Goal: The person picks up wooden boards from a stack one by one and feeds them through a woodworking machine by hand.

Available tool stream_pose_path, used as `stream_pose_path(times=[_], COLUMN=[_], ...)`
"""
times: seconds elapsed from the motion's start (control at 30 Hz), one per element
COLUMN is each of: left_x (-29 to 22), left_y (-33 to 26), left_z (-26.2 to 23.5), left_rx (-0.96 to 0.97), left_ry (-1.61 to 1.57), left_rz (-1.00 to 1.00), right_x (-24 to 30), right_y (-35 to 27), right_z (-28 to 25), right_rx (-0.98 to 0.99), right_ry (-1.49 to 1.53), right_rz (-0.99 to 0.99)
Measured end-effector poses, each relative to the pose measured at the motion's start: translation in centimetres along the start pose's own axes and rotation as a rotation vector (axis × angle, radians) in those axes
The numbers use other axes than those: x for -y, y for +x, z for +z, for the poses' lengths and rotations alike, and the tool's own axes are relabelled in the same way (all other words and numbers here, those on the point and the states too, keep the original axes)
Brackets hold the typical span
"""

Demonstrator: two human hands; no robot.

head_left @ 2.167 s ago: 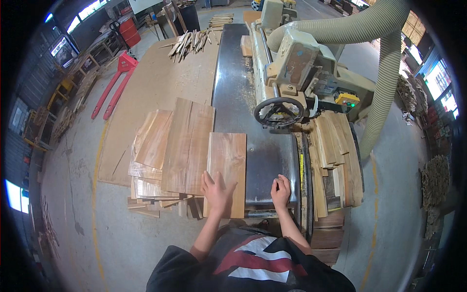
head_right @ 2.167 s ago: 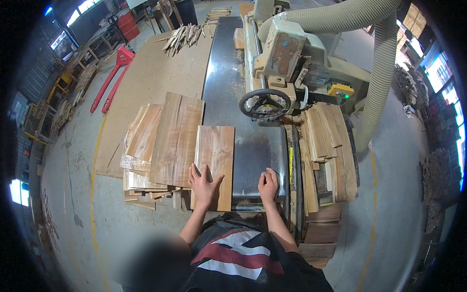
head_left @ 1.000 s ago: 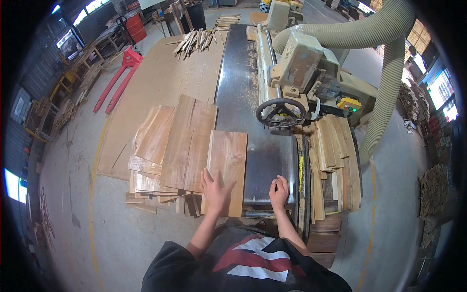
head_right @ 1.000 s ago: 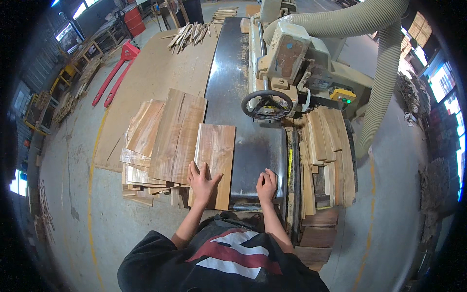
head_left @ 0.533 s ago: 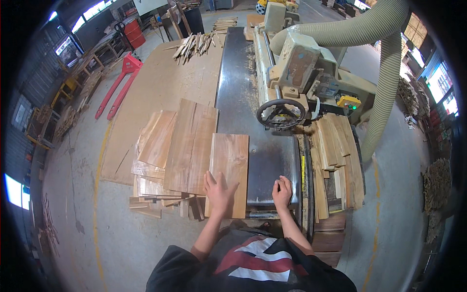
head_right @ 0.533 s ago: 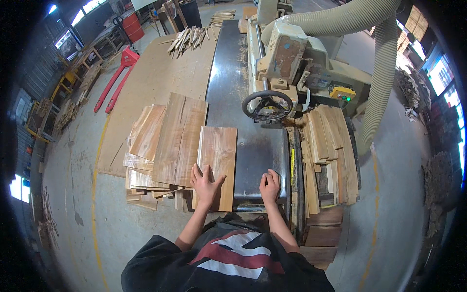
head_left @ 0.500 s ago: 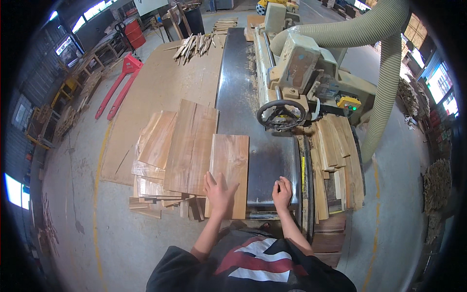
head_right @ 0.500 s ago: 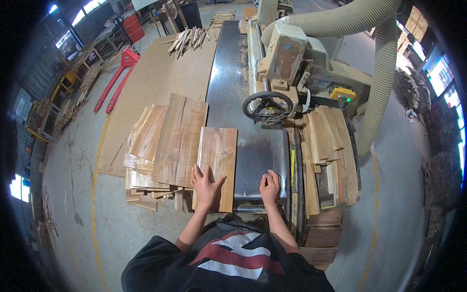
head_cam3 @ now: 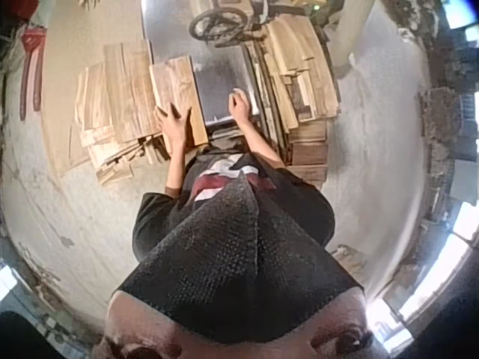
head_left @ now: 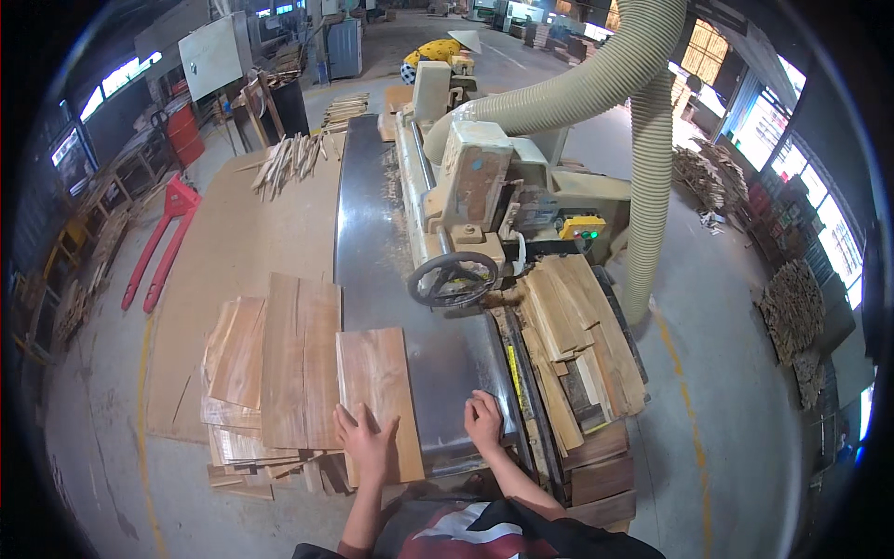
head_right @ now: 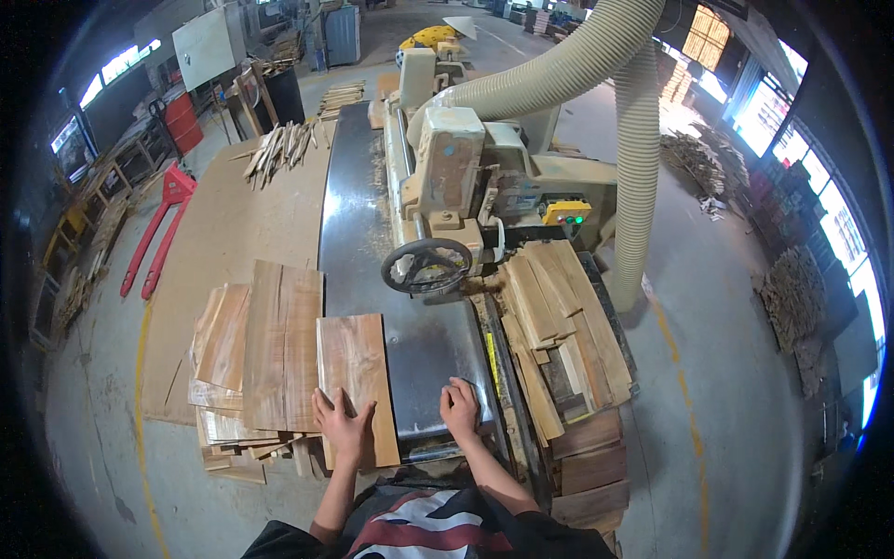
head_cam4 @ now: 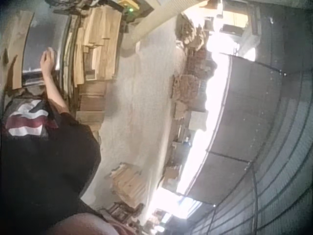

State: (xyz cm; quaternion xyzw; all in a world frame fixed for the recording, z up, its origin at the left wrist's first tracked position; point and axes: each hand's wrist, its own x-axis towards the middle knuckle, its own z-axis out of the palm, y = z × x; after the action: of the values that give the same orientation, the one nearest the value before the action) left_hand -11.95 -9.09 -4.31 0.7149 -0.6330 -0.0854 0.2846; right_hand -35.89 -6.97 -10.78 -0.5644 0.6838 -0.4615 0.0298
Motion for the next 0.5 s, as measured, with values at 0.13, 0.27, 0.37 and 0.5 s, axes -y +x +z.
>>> stream_pose_path(times=[0.13,0.27,0.37,0.5], left_x=[-0.1,0.0,-0.9,0.9], left_y=[0.2,0.4,0.4,-2.4], left_z=[0.0,0.4,0.1,1.0], left_rx=[-0.003,-0.063,0.009,0.024], left_ry=[0.002,0.055,0.038,-0.25], left_rz=[0.002,0.027,0.011,-0.02], right_x=[0.3,-0.1,-0.6,0.1], right_y=[0.1,0.3,0.1,-0.1], right_z=[0.0,0.1,0.0,-0.5], right_rx=[-0.012,-0.004,-0.014,-0.038], right_ry=[0.033,0.031,0.034,0.121], right_rz=[0.029,0.025,0.063,0.052])
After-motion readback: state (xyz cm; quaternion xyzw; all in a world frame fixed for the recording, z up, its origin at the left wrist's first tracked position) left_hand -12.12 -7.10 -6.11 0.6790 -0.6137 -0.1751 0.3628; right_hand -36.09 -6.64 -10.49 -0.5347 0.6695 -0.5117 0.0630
